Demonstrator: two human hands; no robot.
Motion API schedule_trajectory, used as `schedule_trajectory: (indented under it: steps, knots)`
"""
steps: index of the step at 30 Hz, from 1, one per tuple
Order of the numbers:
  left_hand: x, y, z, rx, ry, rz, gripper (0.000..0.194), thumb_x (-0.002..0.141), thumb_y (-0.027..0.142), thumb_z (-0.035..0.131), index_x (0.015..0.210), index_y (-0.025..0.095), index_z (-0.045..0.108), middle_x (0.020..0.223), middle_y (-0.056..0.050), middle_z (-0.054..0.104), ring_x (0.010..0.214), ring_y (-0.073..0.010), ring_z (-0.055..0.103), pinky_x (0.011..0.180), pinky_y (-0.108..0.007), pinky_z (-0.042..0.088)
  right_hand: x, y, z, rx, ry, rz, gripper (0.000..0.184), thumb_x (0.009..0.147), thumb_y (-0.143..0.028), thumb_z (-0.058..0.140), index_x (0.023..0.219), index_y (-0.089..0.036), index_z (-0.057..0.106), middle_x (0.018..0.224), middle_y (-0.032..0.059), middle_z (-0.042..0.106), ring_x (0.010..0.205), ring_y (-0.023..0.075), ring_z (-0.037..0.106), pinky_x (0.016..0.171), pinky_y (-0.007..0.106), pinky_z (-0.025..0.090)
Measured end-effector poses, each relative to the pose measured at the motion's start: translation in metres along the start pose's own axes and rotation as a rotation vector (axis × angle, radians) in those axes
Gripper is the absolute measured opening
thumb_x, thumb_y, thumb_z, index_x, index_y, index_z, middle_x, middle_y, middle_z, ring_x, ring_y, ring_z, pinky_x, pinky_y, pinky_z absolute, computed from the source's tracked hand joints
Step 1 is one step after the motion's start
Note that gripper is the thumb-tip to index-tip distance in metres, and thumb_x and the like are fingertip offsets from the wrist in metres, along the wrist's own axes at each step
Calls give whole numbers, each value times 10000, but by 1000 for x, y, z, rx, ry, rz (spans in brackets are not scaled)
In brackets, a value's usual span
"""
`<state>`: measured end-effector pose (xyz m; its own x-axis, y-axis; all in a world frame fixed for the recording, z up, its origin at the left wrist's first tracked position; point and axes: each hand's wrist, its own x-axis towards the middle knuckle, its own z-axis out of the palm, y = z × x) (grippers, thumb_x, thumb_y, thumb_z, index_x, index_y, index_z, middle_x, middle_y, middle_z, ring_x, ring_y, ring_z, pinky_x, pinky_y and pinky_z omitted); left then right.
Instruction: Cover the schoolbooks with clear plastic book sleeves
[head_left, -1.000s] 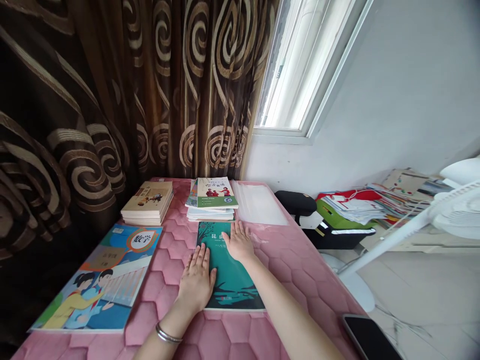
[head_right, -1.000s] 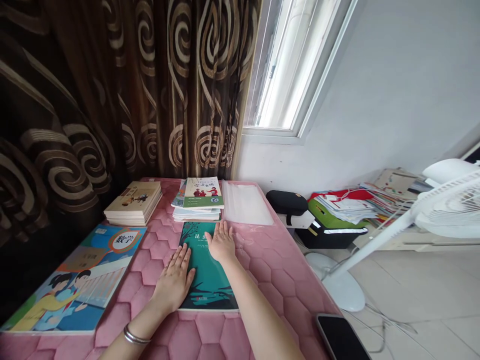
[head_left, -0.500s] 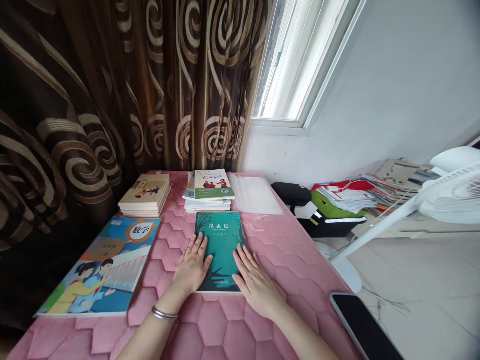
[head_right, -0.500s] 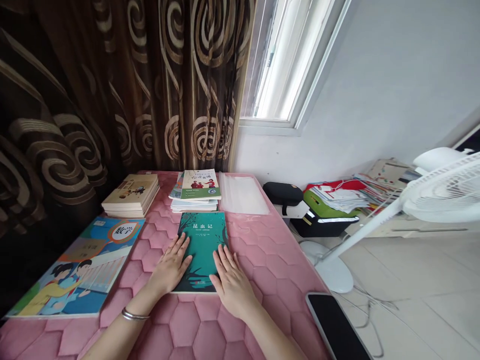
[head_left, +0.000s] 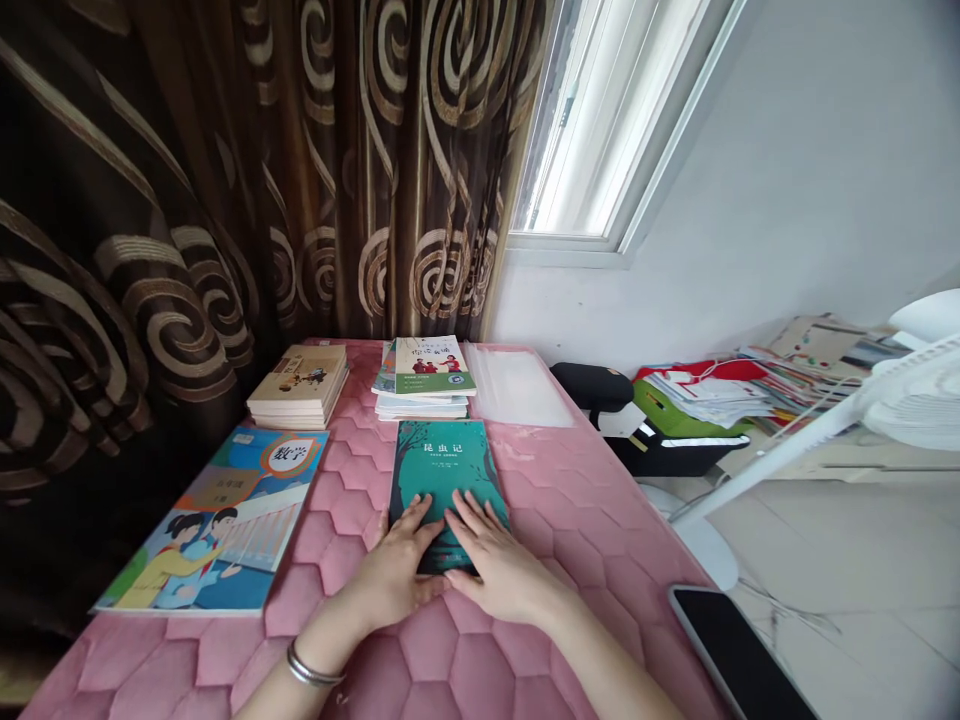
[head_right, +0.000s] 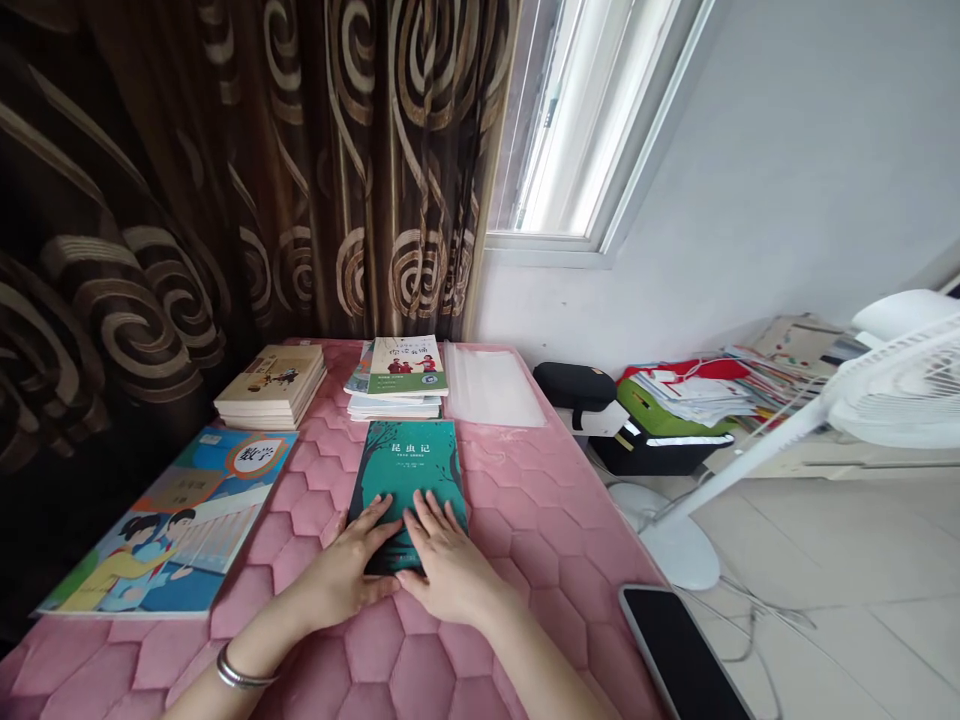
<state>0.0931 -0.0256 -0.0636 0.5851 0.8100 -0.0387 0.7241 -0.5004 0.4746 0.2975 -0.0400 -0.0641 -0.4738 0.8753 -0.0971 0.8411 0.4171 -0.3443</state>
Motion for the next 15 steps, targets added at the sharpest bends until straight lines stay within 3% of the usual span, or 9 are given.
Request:
schedule_trajectory:
  steps: [6, 11, 15]
  knots:
    - [2, -4, -1, 17, 13, 30, 703, 723, 367, 724, 1371, 276, 465, 1554, -113, 267, 1419, -321, 255, 1137, -614, 159, -2, -5, 5, 50, 138, -125, 699, 843, -422, 584, 1423, -81, 394, 1547, 156, 238, 1444, 288, 154, 1179, 476, 207]
    - [2, -12, 0, 20, 44, 86, 659, 718, 353, 720, 1334, 263, 503, 1539, -118, 303, 1416, -306, 270, 1139, -593, 180, -6, -3, 10, 66, 213, -142, 366, 836, -372, 617, 1149, -183, 629, 1468, 105, 428, 1414, 256, 274, 1158, 463, 274]
    - [-2, -12, 1, 15, 88, 116, 552, 725, 347, 717, 1250, 253, 577, 1495, -122, 392, 1400, -316, 307, 1140, -594, 158, -4, -4, 14, 49, 266, -133, 308, 823, -382, 640, 1067, -193, 653, 1427, 113, 481, 1388, 253, 333, 1146, 449, 301]
